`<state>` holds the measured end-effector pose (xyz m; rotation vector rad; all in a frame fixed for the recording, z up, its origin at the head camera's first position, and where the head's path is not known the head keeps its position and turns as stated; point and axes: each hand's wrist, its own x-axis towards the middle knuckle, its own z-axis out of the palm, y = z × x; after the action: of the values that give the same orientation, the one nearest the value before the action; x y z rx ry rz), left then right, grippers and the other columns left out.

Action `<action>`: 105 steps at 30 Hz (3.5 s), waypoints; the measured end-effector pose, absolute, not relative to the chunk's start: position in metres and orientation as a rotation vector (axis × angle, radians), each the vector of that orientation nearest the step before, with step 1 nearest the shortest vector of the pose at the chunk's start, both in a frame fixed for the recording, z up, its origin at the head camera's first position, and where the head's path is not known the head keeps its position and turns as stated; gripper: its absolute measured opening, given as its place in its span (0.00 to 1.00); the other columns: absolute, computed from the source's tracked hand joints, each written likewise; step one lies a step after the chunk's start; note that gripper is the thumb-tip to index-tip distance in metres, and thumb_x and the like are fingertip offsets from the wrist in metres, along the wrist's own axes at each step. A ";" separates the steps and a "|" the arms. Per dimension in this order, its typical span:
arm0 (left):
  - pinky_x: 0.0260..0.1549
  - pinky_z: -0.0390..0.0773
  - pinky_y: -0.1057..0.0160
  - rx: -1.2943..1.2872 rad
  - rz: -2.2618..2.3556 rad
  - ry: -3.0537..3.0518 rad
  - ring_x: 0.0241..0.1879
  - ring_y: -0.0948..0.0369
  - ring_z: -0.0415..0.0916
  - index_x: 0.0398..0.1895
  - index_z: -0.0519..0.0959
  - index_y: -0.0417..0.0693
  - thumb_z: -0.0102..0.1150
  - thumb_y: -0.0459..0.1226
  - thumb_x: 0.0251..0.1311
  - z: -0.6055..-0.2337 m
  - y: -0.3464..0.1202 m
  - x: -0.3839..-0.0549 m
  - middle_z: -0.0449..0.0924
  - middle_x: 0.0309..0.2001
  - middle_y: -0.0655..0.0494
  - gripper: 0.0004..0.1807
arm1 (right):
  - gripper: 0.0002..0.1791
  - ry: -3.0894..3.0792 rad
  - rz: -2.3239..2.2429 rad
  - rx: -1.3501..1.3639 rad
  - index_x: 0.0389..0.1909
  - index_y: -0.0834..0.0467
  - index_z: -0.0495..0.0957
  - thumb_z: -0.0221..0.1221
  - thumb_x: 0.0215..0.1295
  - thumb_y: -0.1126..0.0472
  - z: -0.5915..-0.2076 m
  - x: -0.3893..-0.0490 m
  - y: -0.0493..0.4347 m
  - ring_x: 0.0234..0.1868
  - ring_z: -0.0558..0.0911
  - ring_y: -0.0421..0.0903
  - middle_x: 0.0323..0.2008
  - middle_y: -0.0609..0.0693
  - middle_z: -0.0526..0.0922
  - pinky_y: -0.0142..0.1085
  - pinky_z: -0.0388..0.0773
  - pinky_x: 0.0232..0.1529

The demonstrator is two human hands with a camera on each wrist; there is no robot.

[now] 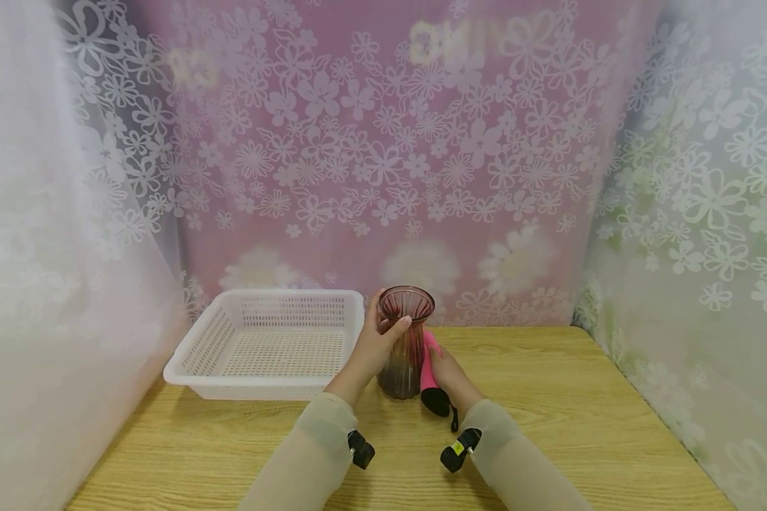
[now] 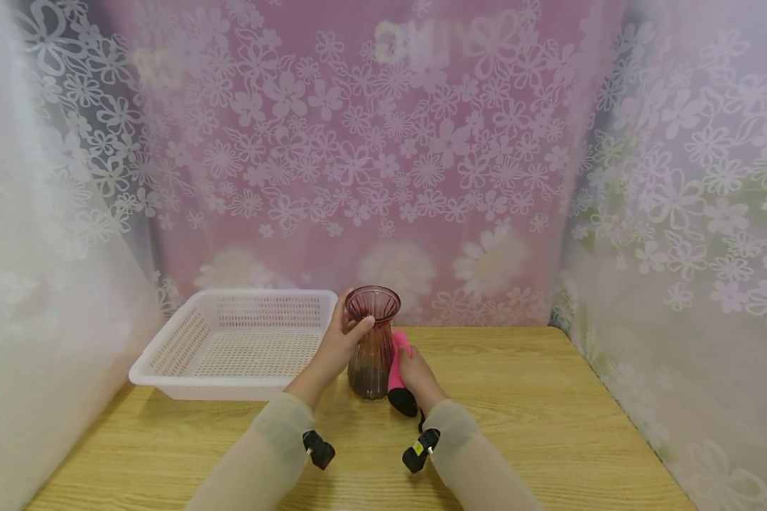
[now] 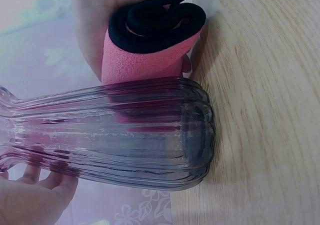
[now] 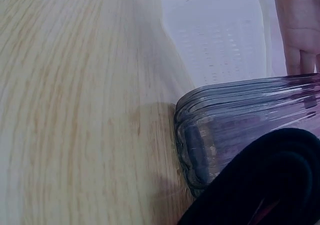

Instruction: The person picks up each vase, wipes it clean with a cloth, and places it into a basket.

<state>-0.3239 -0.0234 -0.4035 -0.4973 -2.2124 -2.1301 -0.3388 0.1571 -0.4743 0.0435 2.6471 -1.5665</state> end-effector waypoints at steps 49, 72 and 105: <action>0.58 0.72 0.44 -0.574 -2.164 -2.217 0.68 0.42 0.63 0.81 0.42 0.55 0.60 0.40 0.68 -0.399 -0.028 -0.328 0.60 0.72 0.34 0.46 | 0.35 2.585 -1.581 0.105 0.77 0.66 0.52 0.34 0.82 0.46 -0.437 -0.339 0.189 0.50 0.74 0.56 0.57 0.67 0.72 0.50 0.68 0.56; 0.66 0.63 0.43 -0.663 -2.199 -2.286 0.70 0.48 0.63 0.80 0.44 0.67 0.59 0.47 0.69 -0.406 -0.043 -0.346 0.62 0.73 0.43 0.44 | 0.39 2.479 -1.698 0.138 0.80 0.59 0.40 0.34 0.81 0.41 -0.411 -0.328 0.208 0.50 0.74 0.53 0.63 0.67 0.66 0.50 0.68 0.57; 0.55 0.74 0.46 -0.328 -1.970 -2.217 0.61 0.46 0.70 0.78 0.47 0.58 0.72 0.55 0.54 -0.399 -0.013 -0.321 0.66 0.64 0.42 0.55 | 0.36 2.479 -1.796 0.043 0.80 0.58 0.45 0.35 0.81 0.43 -0.389 -0.323 0.209 0.38 0.75 0.44 0.47 0.58 0.73 0.37 0.72 0.41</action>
<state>-0.3209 -0.0133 -0.3988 -0.3279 -2.2167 -1.9696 -0.3231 0.2089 -0.3892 0.0431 2.4793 -1.7956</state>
